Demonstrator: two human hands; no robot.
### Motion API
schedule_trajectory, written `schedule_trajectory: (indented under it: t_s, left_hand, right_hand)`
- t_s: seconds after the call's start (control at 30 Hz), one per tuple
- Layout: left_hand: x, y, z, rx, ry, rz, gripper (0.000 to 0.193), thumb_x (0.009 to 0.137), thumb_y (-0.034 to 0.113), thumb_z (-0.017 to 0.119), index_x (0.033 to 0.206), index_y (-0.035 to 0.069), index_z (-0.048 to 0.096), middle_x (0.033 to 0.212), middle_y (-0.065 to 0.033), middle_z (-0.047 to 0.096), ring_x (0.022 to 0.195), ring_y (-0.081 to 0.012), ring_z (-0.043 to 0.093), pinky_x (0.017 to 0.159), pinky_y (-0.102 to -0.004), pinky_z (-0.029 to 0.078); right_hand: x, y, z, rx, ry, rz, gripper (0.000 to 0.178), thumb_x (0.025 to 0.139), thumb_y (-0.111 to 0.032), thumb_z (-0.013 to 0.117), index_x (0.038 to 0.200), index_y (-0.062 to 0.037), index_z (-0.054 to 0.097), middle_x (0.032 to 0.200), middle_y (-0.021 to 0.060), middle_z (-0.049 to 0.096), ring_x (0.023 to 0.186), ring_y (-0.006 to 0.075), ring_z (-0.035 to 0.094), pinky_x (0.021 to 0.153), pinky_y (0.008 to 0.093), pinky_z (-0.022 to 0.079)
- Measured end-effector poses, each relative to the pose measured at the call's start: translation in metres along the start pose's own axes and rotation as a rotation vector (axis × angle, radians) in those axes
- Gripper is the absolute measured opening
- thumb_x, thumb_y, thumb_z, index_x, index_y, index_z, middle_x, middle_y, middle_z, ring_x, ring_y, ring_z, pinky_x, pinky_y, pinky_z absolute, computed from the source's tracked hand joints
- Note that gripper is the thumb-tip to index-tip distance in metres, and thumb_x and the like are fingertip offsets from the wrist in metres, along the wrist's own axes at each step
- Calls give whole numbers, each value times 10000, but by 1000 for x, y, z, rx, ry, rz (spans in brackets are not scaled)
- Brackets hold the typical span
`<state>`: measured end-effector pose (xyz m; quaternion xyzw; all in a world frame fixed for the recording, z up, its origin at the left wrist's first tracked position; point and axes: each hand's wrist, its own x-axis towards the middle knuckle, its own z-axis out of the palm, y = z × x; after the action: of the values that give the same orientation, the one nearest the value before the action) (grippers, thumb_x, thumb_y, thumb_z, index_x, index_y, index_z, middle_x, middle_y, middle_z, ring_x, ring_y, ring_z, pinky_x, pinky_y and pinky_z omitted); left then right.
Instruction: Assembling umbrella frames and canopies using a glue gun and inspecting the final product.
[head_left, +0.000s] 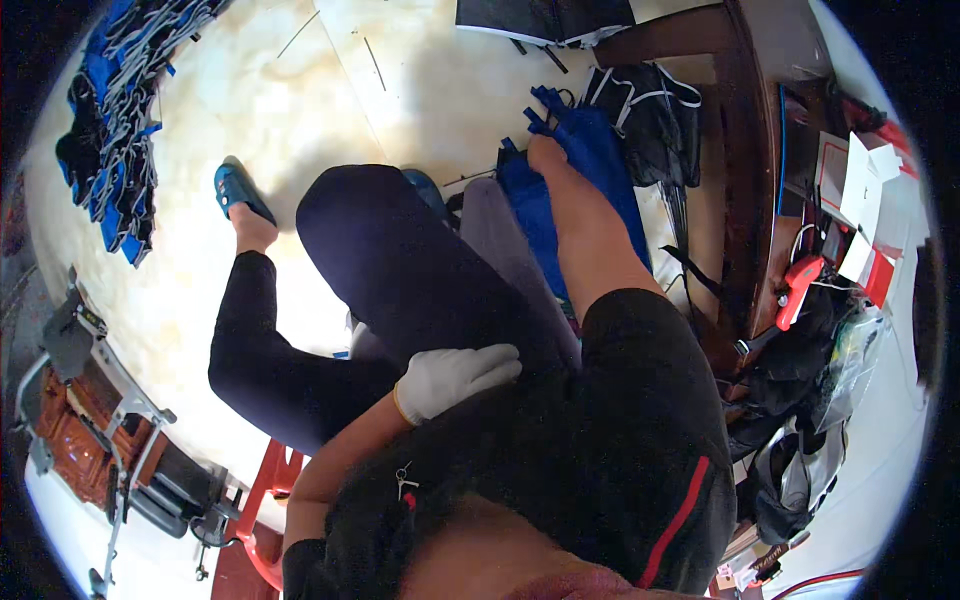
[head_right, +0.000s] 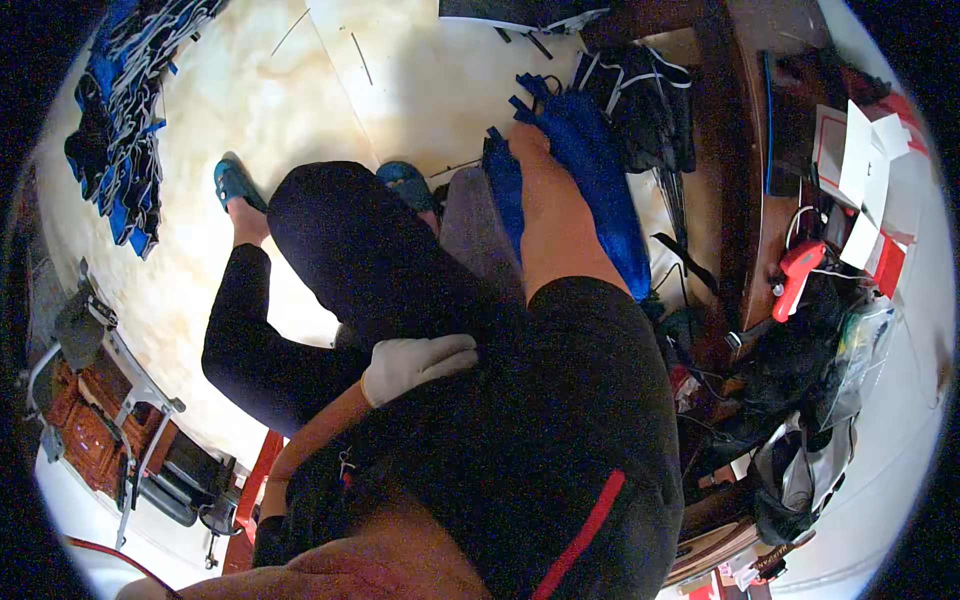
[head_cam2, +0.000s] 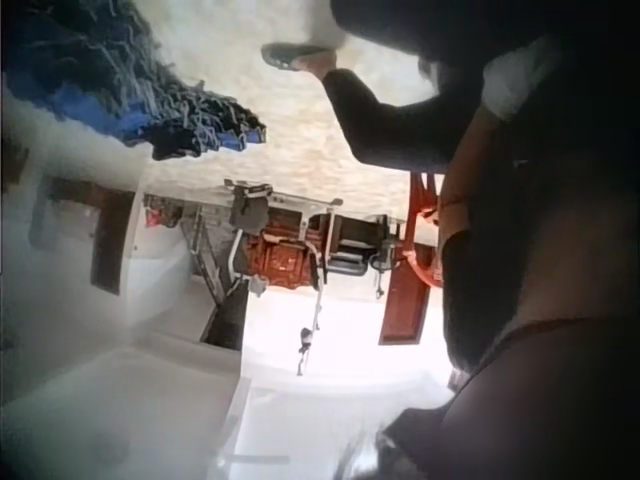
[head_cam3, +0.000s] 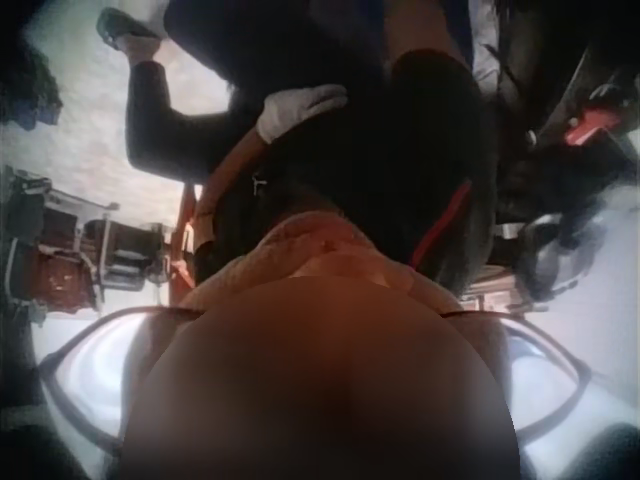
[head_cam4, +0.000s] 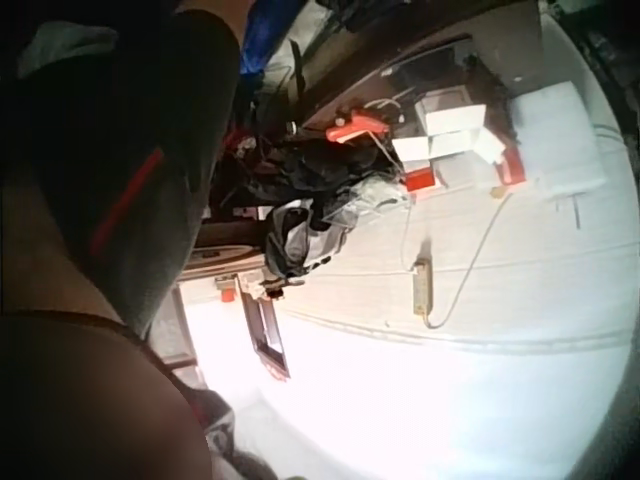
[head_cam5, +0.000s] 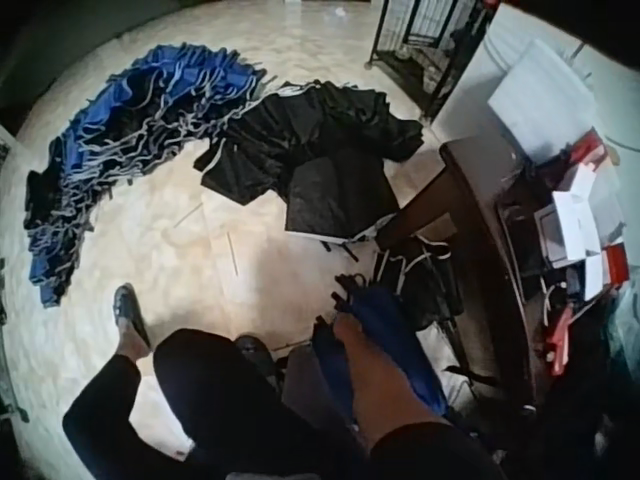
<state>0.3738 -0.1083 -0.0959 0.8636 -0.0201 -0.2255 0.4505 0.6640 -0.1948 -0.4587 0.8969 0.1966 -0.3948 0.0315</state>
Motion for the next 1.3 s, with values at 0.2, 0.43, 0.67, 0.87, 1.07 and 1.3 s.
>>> schedule_trajectory:
  t_s: [0.2, 0.43, 0.67, 0.87, 1.07, 1.3]
  left_hand:
    - [8, 0, -10, 2, 89, 136, 299, 845, 225, 552, 1142, 193, 549, 1134, 20, 570, 653, -157, 630, 520, -283, 514]
    - [10, 2, -10, 40, 159, 192, 234, 841, 232, 570, 1069, 177, 566, 1111, 17, 576, 655, -148, 629, 517, -284, 511]
    - [12, 8, -6, 90, 330, 254, 225, 790, 262, 635, 982, 157, 580, 1048, 26, 599, 641, -153, 630, 502, -278, 498]
    - [7, 14, -1, 123, 413, 280, 248, 766, 254, 662, 971, 142, 578, 1038, 11, 609, 638, -166, 636, 509, -284, 504]
    - [5, 44, 0, 29, 544, 83, 259, 773, 253, 673, 986, 125, 597, 1060, -34, 640, 700, -243, 652, 581, -341, 521]
    - [26, 64, 17, 65, 271, 81, 285, 758, 250, 668, 1002, 118, 605, 942, -50, 635, 666, -280, 632, 577, -369, 506]
  right_hand:
    - [-7, 14, -2, -129, 110, -68, 227, 864, -109, 488, 950, -39, 686, 1065, 206, 639, 995, 354, 628, 774, 465, 531]
    - [-36, 32, -33, -373, 112, -223, 206, 861, -119, 469, 908, -63, 662, 959, 155, 643, 899, 314, 625, 741, 441, 523]
    - [-114, 47, -60, -263, 442, -945, 95, 838, -117, 487, 884, -73, 558, 797, 122, 590, 776, 301, 578, 752, 412, 454]
    - [-217, 84, -60, -56, 299, -885, 94, 897, -161, 474, 897, -67, 487, 777, 162, 587, 725, 369, 573, 668, 451, 453]
    - [-341, 36, -129, 435, 392, -574, 119, 879, -83, 568, 941, -42, 474, 650, 135, 553, 581, 343, 565, 510, 398, 435]
    - [-441, 6, -161, 479, 398, -855, 198, 859, -152, 611, 960, -59, 468, 703, 158, 576, 627, 364, 585, 530, 429, 443]
